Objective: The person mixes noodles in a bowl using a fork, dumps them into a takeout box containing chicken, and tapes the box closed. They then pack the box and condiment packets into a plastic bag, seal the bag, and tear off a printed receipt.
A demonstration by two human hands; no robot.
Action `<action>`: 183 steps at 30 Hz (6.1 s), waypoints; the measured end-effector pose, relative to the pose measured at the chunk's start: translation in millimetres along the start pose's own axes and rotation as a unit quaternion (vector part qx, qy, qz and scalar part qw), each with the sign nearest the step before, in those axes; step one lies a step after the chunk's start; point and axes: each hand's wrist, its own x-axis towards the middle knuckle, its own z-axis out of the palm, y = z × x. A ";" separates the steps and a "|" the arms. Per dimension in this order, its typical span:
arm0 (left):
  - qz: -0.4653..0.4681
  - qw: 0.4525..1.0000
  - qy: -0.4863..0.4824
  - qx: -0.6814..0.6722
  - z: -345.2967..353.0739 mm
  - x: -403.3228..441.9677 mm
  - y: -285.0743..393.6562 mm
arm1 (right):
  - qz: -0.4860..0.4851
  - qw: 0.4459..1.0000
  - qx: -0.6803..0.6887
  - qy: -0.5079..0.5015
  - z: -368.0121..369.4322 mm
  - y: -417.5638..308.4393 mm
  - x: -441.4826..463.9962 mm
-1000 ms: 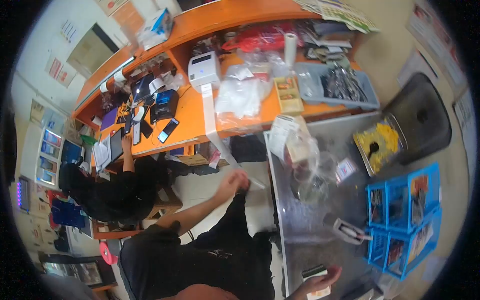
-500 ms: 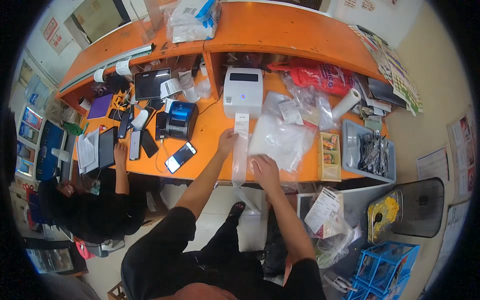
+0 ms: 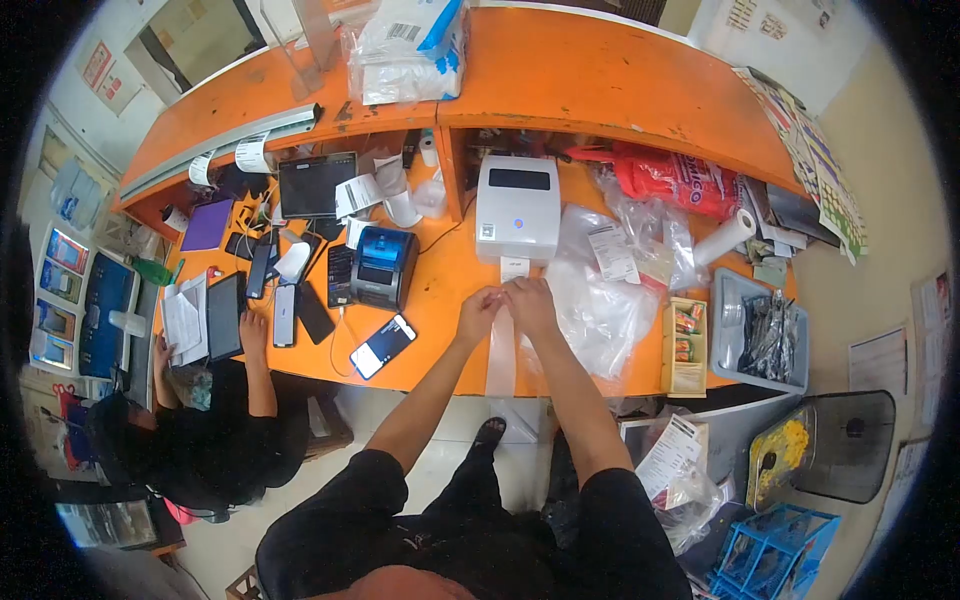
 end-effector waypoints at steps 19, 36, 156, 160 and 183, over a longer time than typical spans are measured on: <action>-0.039 0.989 0.114 -0.081 -6.1 -11.4 -38.6 | 0.353 0.840 0.243 0.333 -23.1 -4.8 -18.4; -0.150 0.734 -0.649 -0.132 253.9 -393.7 232.0 | 0.473 0.666 0.346 0.462 -270.0 -207.9 -508.8; -0.020 0.976 -0.215 0.014 201.8 -177.8 131.8 | 0.608 0.673 -0.138 0.397 -349.2 -185.7 -687.2; -0.007 0.969 -0.247 -0.009 260.4 -91.3 150.1 | 0.588 0.719 -0.193 0.316 -382.2 -170.0 -598.8; 0.183 0.890 -0.282 0.309 181.2 24.5 88.6 | 0.341 0.869 0.360 -0.007 -267.1 -55.7 -260.5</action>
